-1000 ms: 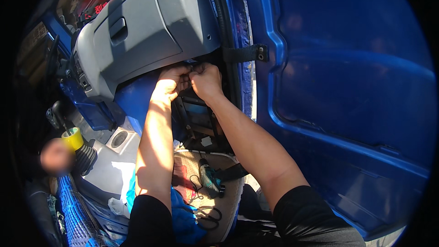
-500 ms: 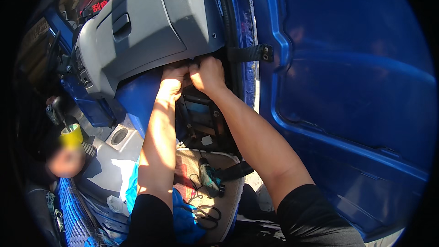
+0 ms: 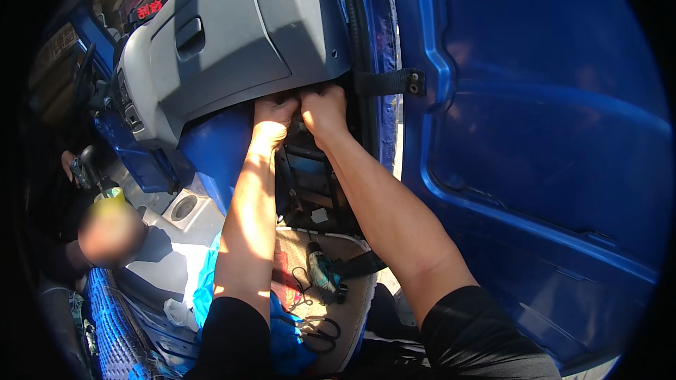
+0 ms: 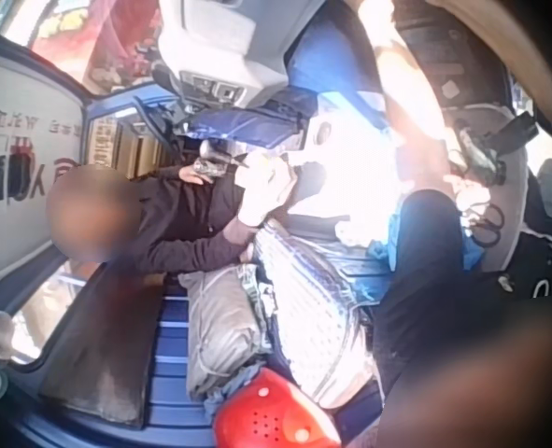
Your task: The person selects pliers from a cluttered workbench, cuts a wire, and then works inside the driver's side of a blue truck, manipulating wires under the dashboard.
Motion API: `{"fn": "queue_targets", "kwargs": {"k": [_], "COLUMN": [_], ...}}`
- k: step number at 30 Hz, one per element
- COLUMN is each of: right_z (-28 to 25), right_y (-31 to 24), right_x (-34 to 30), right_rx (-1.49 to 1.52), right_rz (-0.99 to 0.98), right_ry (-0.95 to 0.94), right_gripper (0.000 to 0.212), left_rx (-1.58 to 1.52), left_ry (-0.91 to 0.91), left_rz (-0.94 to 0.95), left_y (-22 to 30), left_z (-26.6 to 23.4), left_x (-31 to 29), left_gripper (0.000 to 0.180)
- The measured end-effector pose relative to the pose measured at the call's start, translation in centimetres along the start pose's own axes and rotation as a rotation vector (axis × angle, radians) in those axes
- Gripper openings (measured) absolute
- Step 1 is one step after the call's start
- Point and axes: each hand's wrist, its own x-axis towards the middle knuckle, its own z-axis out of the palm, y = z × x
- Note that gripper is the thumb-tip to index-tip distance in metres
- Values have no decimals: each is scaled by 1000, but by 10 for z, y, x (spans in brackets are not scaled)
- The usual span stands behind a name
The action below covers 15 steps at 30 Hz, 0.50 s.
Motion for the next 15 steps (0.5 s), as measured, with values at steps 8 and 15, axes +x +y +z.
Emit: {"fn": "queue_targets", "kwargs": {"k": [8,15], "right_z": [-6,-3], "right_y": [-6,-5], "right_x": [5,2], "right_rx": [-105,-261], "right_rz": [97,-91], "right_ry": [-83,-38], "right_gripper": [25,31], "left_rx": [-105,-159], "left_ry": [5,51], "left_rz": [-133,82], "left_y": [-3,-22], "left_z": [-4,10], "left_x": [-1,4], "left_gripper": [28,37]}}
